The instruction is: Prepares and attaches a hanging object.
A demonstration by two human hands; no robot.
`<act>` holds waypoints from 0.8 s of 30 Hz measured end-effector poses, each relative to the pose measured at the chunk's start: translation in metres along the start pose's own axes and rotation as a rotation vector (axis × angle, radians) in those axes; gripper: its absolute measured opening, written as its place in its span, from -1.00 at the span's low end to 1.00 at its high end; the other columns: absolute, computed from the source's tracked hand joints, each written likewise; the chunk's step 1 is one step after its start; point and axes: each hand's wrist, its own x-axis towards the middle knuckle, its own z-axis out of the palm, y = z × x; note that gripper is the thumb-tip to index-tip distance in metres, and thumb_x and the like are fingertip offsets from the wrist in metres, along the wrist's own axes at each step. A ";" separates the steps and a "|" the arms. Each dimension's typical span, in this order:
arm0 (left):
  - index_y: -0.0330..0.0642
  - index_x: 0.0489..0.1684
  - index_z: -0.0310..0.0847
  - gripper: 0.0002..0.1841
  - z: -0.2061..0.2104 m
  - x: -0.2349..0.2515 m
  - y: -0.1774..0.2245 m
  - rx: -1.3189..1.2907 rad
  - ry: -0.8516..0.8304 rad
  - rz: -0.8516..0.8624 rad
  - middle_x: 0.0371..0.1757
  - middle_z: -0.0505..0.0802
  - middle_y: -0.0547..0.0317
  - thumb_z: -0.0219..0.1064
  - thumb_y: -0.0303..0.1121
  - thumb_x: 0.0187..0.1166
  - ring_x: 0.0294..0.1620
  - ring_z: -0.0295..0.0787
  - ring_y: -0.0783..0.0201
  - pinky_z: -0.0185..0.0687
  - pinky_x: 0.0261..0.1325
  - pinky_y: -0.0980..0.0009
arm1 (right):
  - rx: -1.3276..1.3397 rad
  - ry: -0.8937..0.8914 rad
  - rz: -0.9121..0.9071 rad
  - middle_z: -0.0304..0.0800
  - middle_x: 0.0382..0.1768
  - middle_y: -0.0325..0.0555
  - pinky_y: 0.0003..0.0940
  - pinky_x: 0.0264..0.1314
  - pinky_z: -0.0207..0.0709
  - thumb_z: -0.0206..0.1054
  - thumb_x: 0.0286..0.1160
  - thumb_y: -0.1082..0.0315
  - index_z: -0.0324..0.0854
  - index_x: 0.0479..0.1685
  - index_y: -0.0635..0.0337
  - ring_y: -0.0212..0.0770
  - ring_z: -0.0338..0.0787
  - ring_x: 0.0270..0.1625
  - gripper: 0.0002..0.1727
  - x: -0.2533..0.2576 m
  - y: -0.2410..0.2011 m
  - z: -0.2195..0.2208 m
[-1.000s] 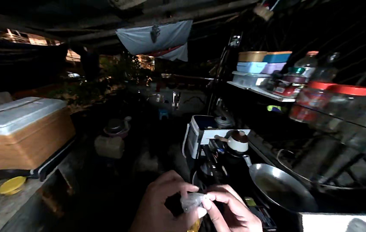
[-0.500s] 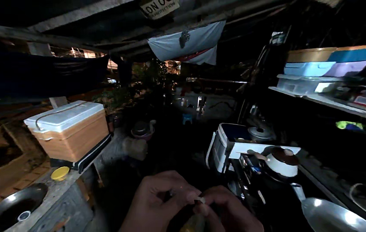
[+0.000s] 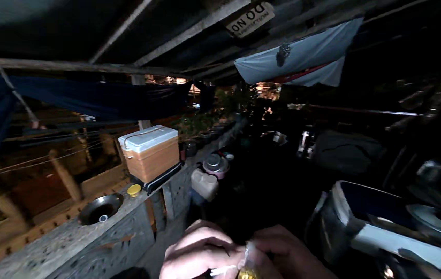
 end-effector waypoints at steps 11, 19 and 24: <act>-0.15 -0.21 0.92 -0.92 -0.013 0.007 0.040 0.259 0.074 -0.016 -0.16 0.93 0.10 0.58 -0.48 0.43 0.03 0.85 0.15 0.77 0.16 0.23 | 0.237 -0.210 -0.060 0.83 -0.16 0.00 -0.29 -0.01 0.84 0.45 0.49 0.52 0.72 -0.19 0.34 -0.20 0.87 -0.10 -0.94 0.013 0.007 0.004; -0.14 -0.18 0.92 -0.89 -0.021 0.028 0.058 0.208 0.171 -0.065 -0.18 0.92 0.10 0.60 -0.45 0.42 -0.08 0.87 0.23 0.83 0.04 0.34 | 0.280 -0.318 -0.049 0.81 -0.19 0.04 -0.31 -0.05 0.81 0.40 0.54 0.49 0.73 -0.20 0.38 -0.20 0.84 -0.13 -0.91 0.020 0.002 -0.009; -0.21 -0.18 0.91 -0.89 -0.013 0.042 0.053 0.188 0.114 -0.057 -0.19 0.92 0.05 0.59 -0.46 0.42 -0.08 0.86 0.22 0.82 0.05 0.32 | 0.289 -0.352 -0.021 0.80 -0.19 0.05 -0.30 -0.06 0.80 0.36 0.57 0.50 0.71 -0.19 0.40 -0.19 0.84 -0.13 -0.90 0.024 0.005 -0.023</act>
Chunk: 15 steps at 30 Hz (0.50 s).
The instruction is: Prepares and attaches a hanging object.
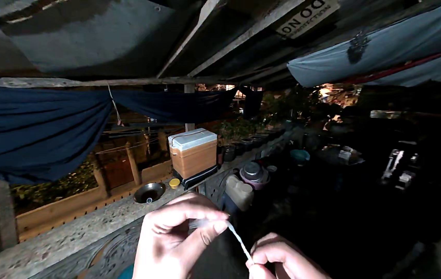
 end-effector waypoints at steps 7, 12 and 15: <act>-0.21 -0.16 0.91 -0.87 0.006 0.013 -0.006 0.026 -0.090 -0.018 -0.19 0.92 0.03 0.59 -0.42 0.43 -0.08 0.85 0.20 0.81 0.08 0.28 | -0.048 -0.036 0.024 0.82 -0.18 0.03 -0.24 0.06 0.81 0.41 0.54 0.49 0.74 -0.18 0.38 -0.17 0.85 -0.08 -0.92 0.004 0.007 -0.016; -0.22 -0.19 0.90 -0.88 0.021 0.013 -0.020 0.021 -0.156 -0.054 -0.17 0.94 0.06 0.59 -0.40 0.44 -0.10 0.90 0.20 0.89 0.06 0.25 | -0.189 -0.126 0.061 0.76 -0.18 -0.02 -0.31 0.06 0.75 0.45 0.48 0.45 0.77 -0.27 0.30 -0.20 0.77 -0.02 -0.93 0.008 0.020 -0.022; -0.33 0.10 0.79 -0.71 0.027 0.010 -0.031 -0.091 -0.222 -0.144 0.00 0.93 0.00 0.55 -0.40 0.49 -0.01 0.90 0.14 0.88 0.16 0.21 | -0.200 -0.107 0.069 0.76 -0.22 -0.07 -0.37 -0.06 0.75 0.46 0.46 0.45 0.77 -0.29 0.28 -0.26 0.77 -0.11 -0.93 0.013 0.021 -0.028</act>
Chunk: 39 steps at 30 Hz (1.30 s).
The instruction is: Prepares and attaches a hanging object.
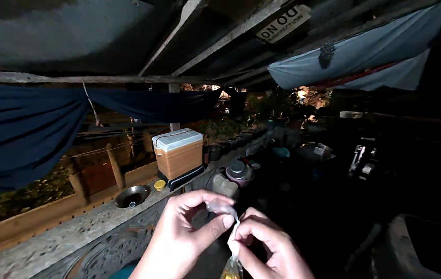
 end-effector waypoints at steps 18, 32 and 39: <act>-0.32 -0.10 0.88 -0.87 0.027 -0.012 -0.077 -0.178 -0.130 -0.194 -0.19 0.96 -0.02 0.49 -0.45 0.55 -0.14 0.95 0.14 0.90 0.06 0.22 | -0.012 0.377 0.170 0.89 -0.41 -0.13 -0.44 -0.41 0.73 0.45 0.50 0.33 0.86 -0.21 0.23 -0.30 0.81 -0.45 -0.85 0.003 0.037 -0.028; 0.10 -0.21 0.96 -0.85 -0.041 0.073 -0.089 0.090 -0.506 -0.207 -0.12 0.95 0.42 0.53 -0.12 0.53 0.03 0.85 0.46 0.78 0.16 0.38 | 0.152 0.381 0.283 0.84 -0.37 -0.05 -0.38 -0.36 0.68 0.42 0.58 0.27 0.85 -0.15 0.28 -0.28 0.73 -0.43 -0.78 0.018 0.089 -0.027; 0.17 -0.31 0.95 -0.88 -0.026 0.101 -0.096 0.168 -0.394 -0.263 -0.19 0.94 0.51 0.52 -0.12 0.50 -0.08 0.85 0.52 0.80 0.03 0.38 | -0.546 0.936 0.031 0.68 -0.16 -0.17 -0.54 -0.25 0.66 0.48 0.50 0.27 0.63 0.03 0.23 -0.44 0.70 -0.24 -0.72 0.006 0.077 0.036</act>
